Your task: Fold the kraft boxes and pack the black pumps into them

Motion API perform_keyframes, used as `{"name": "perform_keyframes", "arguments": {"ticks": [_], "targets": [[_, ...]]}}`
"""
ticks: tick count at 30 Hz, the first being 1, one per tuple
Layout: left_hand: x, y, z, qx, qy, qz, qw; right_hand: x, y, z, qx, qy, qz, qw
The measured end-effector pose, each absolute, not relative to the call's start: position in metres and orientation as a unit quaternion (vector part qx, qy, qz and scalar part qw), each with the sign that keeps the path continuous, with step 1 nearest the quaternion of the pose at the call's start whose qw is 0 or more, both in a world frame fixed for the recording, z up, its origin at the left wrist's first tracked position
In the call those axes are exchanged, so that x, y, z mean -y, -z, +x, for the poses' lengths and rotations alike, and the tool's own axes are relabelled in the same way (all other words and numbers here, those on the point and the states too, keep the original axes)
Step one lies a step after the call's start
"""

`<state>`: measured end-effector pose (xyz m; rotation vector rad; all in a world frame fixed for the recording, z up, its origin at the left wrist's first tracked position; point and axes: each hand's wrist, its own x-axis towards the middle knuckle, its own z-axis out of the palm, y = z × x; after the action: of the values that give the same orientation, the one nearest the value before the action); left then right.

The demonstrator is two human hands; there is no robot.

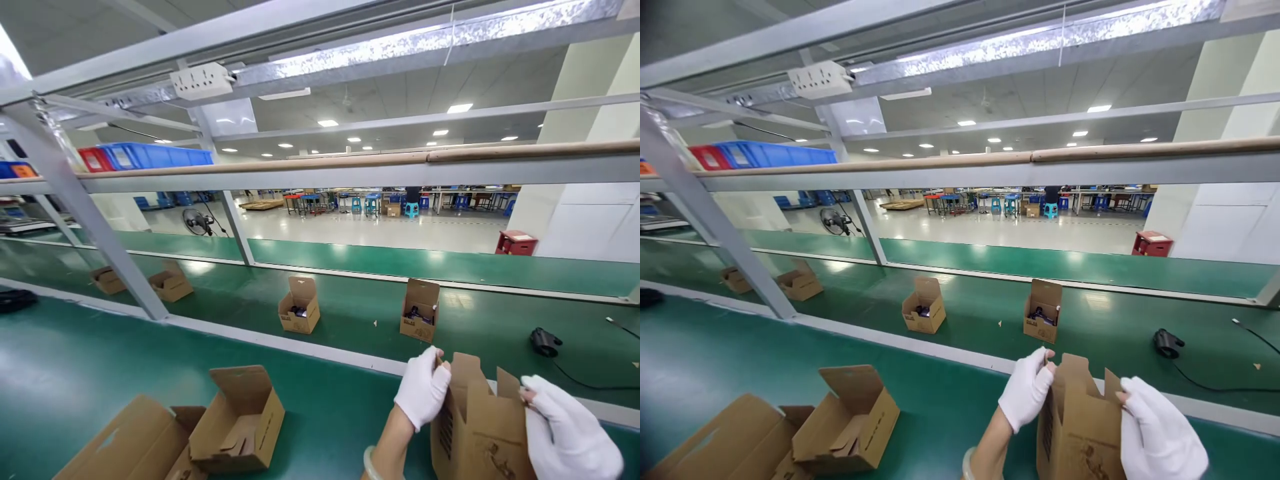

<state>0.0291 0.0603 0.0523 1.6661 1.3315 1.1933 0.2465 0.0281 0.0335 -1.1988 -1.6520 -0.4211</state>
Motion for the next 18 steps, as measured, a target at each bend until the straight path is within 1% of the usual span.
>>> {"name": "perform_keyframes", "arguments": {"ticks": [3, 5, 8, 11, 16, 18], "targets": [[-0.058, -0.057, 0.025, -0.501, -0.46, 0.655, 0.329, -0.033, -0.029, 0.246, 0.762, 0.244, -0.413, 0.435], [-0.06, -0.056, 0.024, -0.515, -0.45, 0.652, 0.327, -0.031, -0.026, 0.245, 0.796, 0.25, -0.399, 0.38], [-0.061, -0.053, 0.024, -0.518, -0.429, 0.662, 0.332, -0.026, -0.021, 0.242, 0.824, 0.247, -0.394, 0.323], [-0.058, -0.051, 0.028, -0.504, -0.409, 0.68, 0.34, -0.018, -0.019, 0.234, 0.868, 0.182, -0.36, 0.291], [-0.052, -0.049, 0.032, -0.486, -0.375, 0.702, 0.361, 0.003, -0.019, 0.21, 0.902, -0.006, -0.356, 0.243], [-0.048, -0.05, 0.029, -0.472, -0.366, 0.707, 0.378, 0.007, -0.021, 0.206, 0.901, -0.064, -0.352, 0.244]]}}
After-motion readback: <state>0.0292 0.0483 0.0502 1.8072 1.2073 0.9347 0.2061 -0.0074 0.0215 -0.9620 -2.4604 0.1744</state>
